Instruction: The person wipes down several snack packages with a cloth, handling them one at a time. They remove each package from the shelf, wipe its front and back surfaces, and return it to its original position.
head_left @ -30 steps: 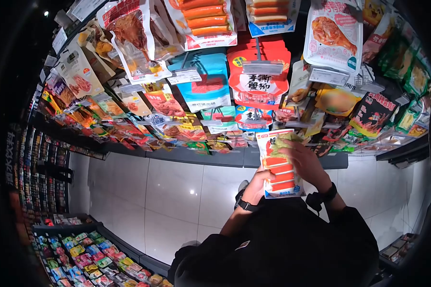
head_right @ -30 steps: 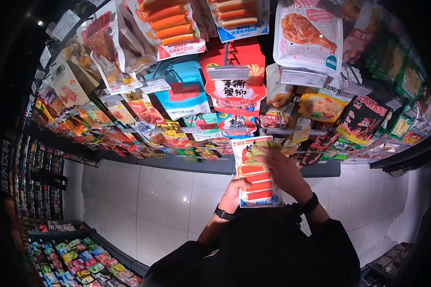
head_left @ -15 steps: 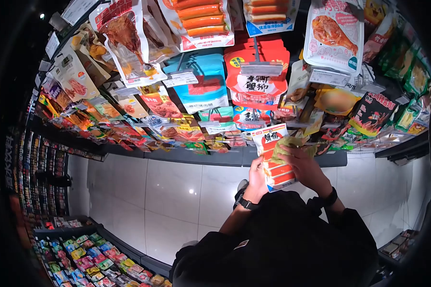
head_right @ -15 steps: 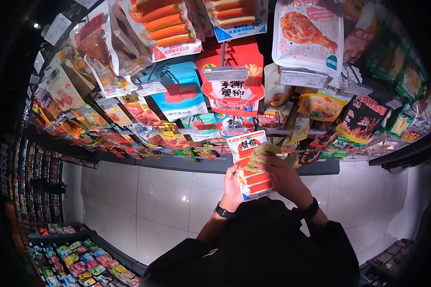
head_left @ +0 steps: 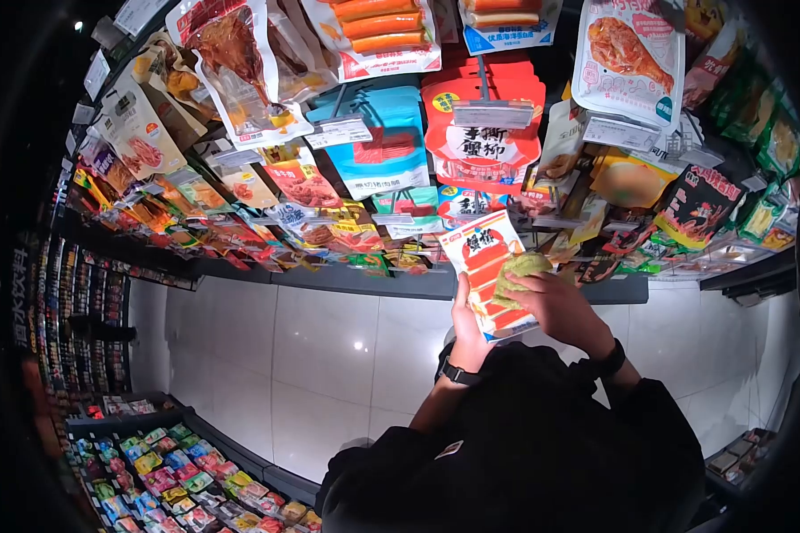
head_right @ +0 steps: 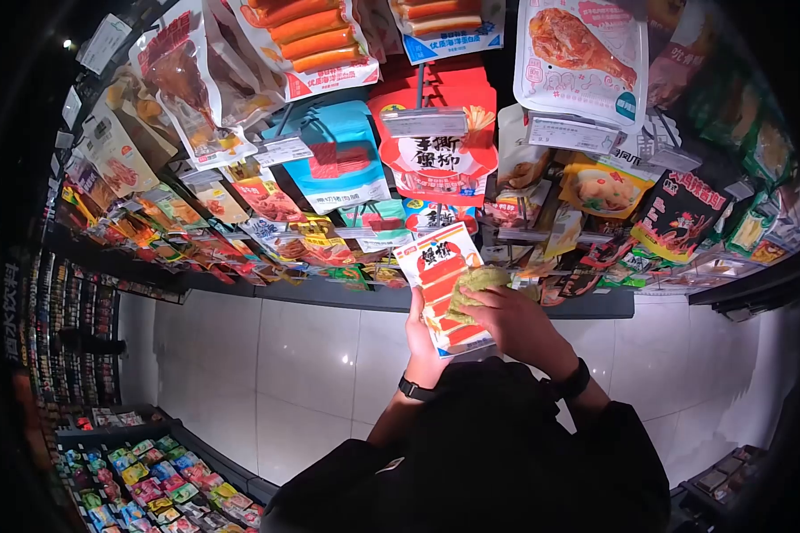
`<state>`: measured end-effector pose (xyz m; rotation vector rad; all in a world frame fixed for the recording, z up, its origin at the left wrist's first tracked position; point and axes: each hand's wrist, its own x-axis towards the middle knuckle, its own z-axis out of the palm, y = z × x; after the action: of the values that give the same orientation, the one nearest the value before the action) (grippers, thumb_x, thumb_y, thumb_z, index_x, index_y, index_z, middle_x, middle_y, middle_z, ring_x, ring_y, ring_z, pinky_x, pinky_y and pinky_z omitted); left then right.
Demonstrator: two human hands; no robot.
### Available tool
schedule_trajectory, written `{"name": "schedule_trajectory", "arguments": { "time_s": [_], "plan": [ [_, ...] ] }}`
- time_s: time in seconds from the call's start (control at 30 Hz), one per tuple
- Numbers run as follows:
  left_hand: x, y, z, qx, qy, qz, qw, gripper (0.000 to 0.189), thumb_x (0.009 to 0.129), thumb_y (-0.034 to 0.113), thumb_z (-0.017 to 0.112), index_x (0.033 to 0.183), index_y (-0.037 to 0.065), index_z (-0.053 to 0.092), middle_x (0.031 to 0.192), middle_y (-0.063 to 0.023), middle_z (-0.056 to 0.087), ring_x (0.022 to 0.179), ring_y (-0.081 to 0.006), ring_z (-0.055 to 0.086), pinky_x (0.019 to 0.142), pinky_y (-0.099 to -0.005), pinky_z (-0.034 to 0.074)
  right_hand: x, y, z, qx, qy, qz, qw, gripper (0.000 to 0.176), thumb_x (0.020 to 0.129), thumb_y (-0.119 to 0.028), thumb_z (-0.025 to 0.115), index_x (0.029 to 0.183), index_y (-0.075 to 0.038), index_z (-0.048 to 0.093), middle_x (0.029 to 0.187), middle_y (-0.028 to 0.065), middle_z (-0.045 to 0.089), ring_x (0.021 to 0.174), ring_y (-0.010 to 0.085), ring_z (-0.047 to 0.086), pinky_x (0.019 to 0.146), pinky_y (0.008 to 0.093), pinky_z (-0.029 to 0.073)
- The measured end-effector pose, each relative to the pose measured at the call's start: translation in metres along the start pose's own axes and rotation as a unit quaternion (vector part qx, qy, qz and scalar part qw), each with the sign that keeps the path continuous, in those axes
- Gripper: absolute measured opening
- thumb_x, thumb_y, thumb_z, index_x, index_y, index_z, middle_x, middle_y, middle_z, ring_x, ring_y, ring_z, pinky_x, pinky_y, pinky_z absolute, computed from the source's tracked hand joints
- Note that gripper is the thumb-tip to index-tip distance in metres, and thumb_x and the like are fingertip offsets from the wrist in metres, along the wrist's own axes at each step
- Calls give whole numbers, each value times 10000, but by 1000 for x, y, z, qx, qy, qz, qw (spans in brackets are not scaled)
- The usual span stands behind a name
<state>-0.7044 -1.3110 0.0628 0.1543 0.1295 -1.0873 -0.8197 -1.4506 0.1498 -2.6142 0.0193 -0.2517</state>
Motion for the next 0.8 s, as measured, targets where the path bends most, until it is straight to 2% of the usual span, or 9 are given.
{"name": "schedule_trajectory", "arguments": {
  "time_s": [0.07, 0.13, 0.2, 0.33, 0.4, 0.53, 0.6, 0.73, 0.8],
  "plan": [
    [-1, 4, -4, 15, 17, 8, 1000, 664, 1096, 542, 348, 1489, 16, 452, 1482, -179, 548, 1292, -339, 588, 1102, -457, 473, -8, 3, 4, -8, -34, -51, 998, 425, 840, -33, 592, 1239, -95, 728, 1346, 89, 668, 1198, 280, 624, 1007, 397, 517],
    [4, 5, -25, -40, -90, 6, 995, 687, 1092, 559, 343, 1505, 18, 433, 1495, -181, 537, 1321, -348, 567, 1119, -480, 455, -9, -9, 6, 14, -40, -69, 997, 453, 811, -8, 599, 1237, -97, 726, 1332, 79, 672, 1207, 279, 613, 1043, 403, 494],
    [3, 5, -20, -10, -64, 2, 998, 710, 1084, 583, 340, 1501, 16, 437, 1476, -180, 555, 1301, -359, 578, 1110, -491, 459, -10, -18, 10, 128, -95, -155, 975, 505, 738, -6, 642, 1229, -85, 735, 1312, 75, 669, 1219, 291, 602, 1100, 442, 463],
    [-2, 5, -12, -31, -53, -27, 998, 727, 1073, 608, 347, 1478, 16, 466, 1430, -177, 594, 1253, -363, 608, 1101, -498, 459, -10, -19, 11, 101, -66, -196, 973, 540, 693, -9, 670, 1213, -130, 748, 1235, 68, 690, 1217, 285, 605, 1113, 432, 452],
    [1, 10, -21, -88, -99, -30, 991, 717, 1071, 603, 364, 1472, 19, 471, 1441, -173, 589, 1257, -361, 606, 1105, -502, 452, -17, -10, 1, 79, -103, -171, 977, 511, 696, -6, 666, 1180, -143, 755, 1262, 35, 694, 1184, 271, 617, 1085, 415, 476],
    [-3, 15, -20, 3, 22, 39, 999, 678, 1071, 574, 403, 1462, 24, 479, 1428, -160, 604, 1247, -341, 614, 1081, -474, 476, -32, 2, -6, 83, -57, -90, 991, 393, 721, 15, 690, 1083, -130, 743, 1343, -67, 675, 1049, 250, 643, 965, 393, 542],
    [-2, 17, -25, -35, -26, 13, 999, 674, 1072, 568, 407, 1464, 24, 474, 1433, -163, 598, 1253, -339, 612, 1082, -478, 476, -34, -6, -4, 47, -68, -108, 991, 398, 731, 23, 683, 1097, -124, 734, 1362, -65, 665, 993, 250, 647, 918, 374, 561],
    [-8, 20, -11, 4, -12, -24, 1000, 669, 1075, 559, 407, 1471, 23, 462, 1443, -170, 587, 1261, -331, 611, 1080, -483, 480, -31, 3, 0, 59, -65, -88, 992, 399, 761, 27, 673, 1127, -123, 731, 1384, -42, 653, 1061, 266, 652, 947, 387, 557],
    [-10, 18, -14, -32, -40, -86, 995, 671, 1078, 552, 406, 1499, 29, 434, 1462, -168, 572, 1269, -314, 610, 1082, -480, 484, -21, 6, -6, 39, 43, -14, 998, 427, 792, 48, 661, 1176, -130, 723, 1393, -16, 646, 1164, 294, 640, 998, 422, 541]
  ]
}}
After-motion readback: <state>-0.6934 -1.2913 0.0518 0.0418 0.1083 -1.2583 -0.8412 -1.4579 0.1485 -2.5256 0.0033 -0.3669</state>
